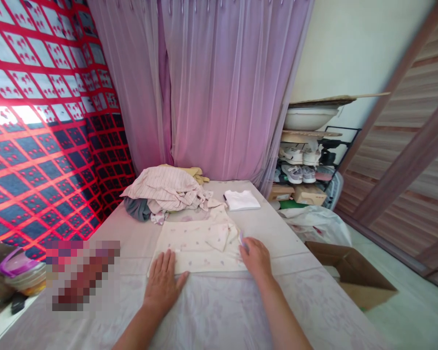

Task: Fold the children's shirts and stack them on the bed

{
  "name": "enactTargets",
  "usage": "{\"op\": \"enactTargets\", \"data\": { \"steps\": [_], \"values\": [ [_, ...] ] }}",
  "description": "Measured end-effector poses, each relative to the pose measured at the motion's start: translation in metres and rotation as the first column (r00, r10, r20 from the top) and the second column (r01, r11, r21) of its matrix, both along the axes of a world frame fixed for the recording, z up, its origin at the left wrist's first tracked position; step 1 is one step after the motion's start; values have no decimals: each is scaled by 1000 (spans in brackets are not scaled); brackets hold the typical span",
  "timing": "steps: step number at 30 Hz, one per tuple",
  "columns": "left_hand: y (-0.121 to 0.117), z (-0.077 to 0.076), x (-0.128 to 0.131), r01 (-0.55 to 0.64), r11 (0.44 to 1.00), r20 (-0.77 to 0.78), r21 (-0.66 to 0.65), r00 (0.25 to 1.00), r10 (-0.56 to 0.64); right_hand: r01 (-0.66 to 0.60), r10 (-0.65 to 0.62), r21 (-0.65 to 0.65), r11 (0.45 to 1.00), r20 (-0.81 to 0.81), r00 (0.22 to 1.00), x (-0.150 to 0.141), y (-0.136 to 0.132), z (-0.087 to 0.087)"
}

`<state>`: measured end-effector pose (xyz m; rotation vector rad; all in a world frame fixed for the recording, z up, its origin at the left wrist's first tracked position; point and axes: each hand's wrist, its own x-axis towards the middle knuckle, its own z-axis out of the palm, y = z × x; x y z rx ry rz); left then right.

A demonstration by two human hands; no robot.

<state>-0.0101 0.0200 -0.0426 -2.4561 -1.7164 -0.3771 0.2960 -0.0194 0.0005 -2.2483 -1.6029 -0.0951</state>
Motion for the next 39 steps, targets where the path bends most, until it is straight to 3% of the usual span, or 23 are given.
{"op": "enactTargets", "data": {
  "steps": [3,6,10,14,18,23,26,32,34,36,39],
  "values": [
    [1,10,1,-17,997,7,-76,1000,18,36,-36,-8,999,-24,999,3,5,-24],
    [3,32,21,-22,991,57,-128,998,30,34,-36,-24,999,-62,997,4,5,-37],
    [7,57,75,182,966,161,-184,975,-153,30,-34,-37,999,-102,994,7,5,-38],
    [16,60,125,265,941,172,-210,958,-231,30,-29,6,1000,-124,992,7,5,-39],
    [28,57,145,228,948,77,-223,973,-216,36,-29,46,998,-139,990,6,5,-41],
    [43,73,140,264,940,-27,-217,961,-276,46,-43,12,999,-167,985,3,5,-33],
    [54,98,128,249,959,-83,-134,962,-261,51,-54,-21,998,-184,981,1,4,-27],
    [76,153,97,109,994,-103,-14,989,-109,68,-73,-27,997,-211,975,-1,3,-23],
    [79,160,88,61,998,-9,-22,998,-61,54,-58,-26,998,-233,971,2,3,-24],
    [79,158,79,71,993,194,-92,980,-52,29,-37,-33,999,-275,961,6,4,-26],
    [73,144,64,174,957,555,-233,832,-16,-16,-5,-53,998,-366,931,14,5,-28]
  ]
}}
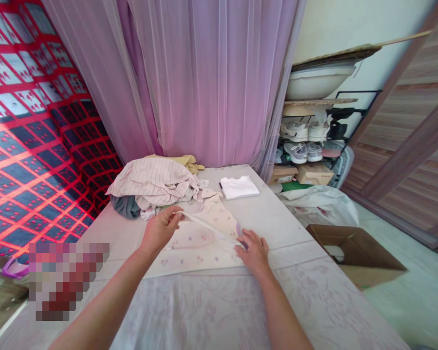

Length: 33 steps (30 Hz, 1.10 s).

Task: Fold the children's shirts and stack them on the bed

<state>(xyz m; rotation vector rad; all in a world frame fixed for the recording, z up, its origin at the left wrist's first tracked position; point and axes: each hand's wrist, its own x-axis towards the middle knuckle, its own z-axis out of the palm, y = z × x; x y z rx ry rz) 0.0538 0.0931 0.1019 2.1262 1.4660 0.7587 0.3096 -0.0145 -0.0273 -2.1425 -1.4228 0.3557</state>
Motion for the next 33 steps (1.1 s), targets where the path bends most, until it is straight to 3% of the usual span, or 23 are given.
{"op": "enactTargets", "data": {
  "steps": [2,4,9,13,20,26,33],
  "values": [
    [-7,-14,-13,-4,996,161,-86,987,18,-30,30,3,1000,-56,998,4,-1,0],
    [-16,-29,-27,-36,991,202,-130,978,61,-52,53,17,999,-92,994,6,-2,1],
    [-36,-65,-52,-149,975,60,-166,985,160,-121,122,19,992,-119,985,7,-7,6],
    [-47,-82,-58,-153,977,-76,-146,987,143,-148,146,-14,989,-94,985,7,-9,9],
    [-49,-89,-66,-22,1000,-132,-20,991,19,-220,213,-36,975,-132,968,9,-13,14],
    [-57,-90,-69,-18,999,-249,-31,968,10,-227,219,-75,971,-109,970,9,-14,17],
    [-63,-82,-65,-2,998,-377,-55,926,-19,-246,240,-33,969,-118,964,8,-13,14]
  ]
}}
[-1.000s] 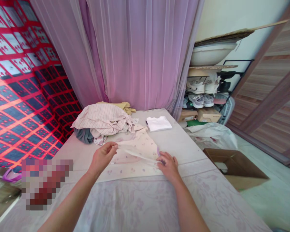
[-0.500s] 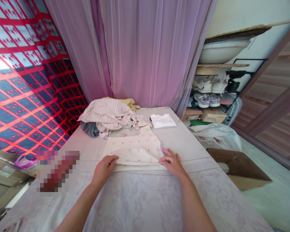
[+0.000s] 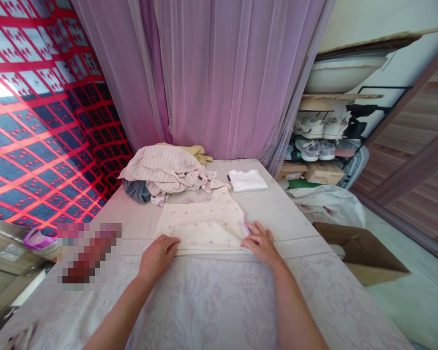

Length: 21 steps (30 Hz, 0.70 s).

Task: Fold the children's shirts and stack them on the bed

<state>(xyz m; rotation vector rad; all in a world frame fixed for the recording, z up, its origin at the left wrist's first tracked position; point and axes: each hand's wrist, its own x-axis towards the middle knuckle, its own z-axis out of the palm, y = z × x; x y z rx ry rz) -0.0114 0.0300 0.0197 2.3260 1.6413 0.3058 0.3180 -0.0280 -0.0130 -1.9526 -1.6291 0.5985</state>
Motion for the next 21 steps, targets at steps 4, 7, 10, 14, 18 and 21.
{"op": "enactTargets", "data": {
  "steps": [4,7,10,14,18,21],
  "values": [
    [2,1,-1,8,993,-48,114,999,-3,82,-86,106,991,37,996,1,3,-6],
    [5,-5,4,97,954,-51,283,995,-86,134,-172,319,938,96,980,-9,6,-1],
    [9,-16,19,221,923,-67,315,975,-211,15,-104,463,886,167,980,-37,7,11],
    [8,-32,39,308,912,-137,270,950,-280,-311,230,255,915,304,924,-83,7,17],
    [4,-42,45,300,913,-200,277,947,-251,-326,292,35,945,358,887,-101,9,6],
    [2,-43,44,294,907,-220,302,947,-234,-297,277,-7,955,377,884,-99,8,0]
  ]
}}
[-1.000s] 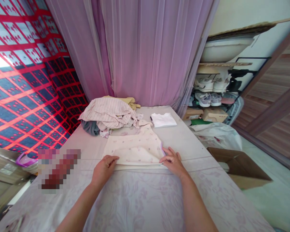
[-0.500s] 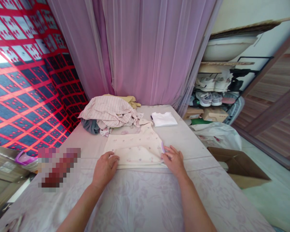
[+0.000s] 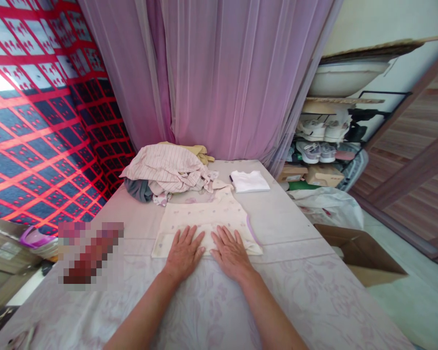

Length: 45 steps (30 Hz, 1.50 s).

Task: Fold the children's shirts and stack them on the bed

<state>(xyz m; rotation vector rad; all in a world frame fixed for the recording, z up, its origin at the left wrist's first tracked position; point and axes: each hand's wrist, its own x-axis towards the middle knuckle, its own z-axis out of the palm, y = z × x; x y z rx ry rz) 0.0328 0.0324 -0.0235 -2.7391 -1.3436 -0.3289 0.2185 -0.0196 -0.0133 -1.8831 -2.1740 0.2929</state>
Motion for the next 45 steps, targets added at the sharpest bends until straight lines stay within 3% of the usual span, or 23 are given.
{"op": "enactTargets", "data": {
  "steps": [5,12,16,19,24,29,37,40,43,45],
  "values": [
    [-2,3,1,-11,1000,1,-6,1000,11,86,-85,-13,996,20,996,8,-9,-1],
    [-3,4,3,-31,999,43,-18,999,32,375,-373,-24,927,71,925,39,-40,-10],
    [-2,3,3,-31,999,67,-23,997,33,457,-457,45,888,-7,889,58,-48,-18],
    [-2,3,3,-25,999,75,-35,997,28,506,-499,64,860,-101,861,79,-42,-13],
    [-3,3,2,-14,999,98,-32,995,17,458,-455,25,889,-82,887,101,-18,5],
    [-3,4,2,-4,1000,81,-26,997,6,376,-376,-12,927,-20,926,94,-6,11],
    [-3,5,3,-3,1000,93,-24,996,5,515,-506,140,846,-96,857,83,-13,-9],
    [-3,4,3,-5,1000,96,-21,995,7,520,-502,174,837,-134,854,80,-14,-7],
    [-3,4,3,4,1000,100,-13,995,-3,454,-436,234,860,-127,891,68,-13,5],
    [-4,5,3,24,1000,101,-11,995,-23,305,-297,231,924,-71,952,54,-11,13]
  ]
}}
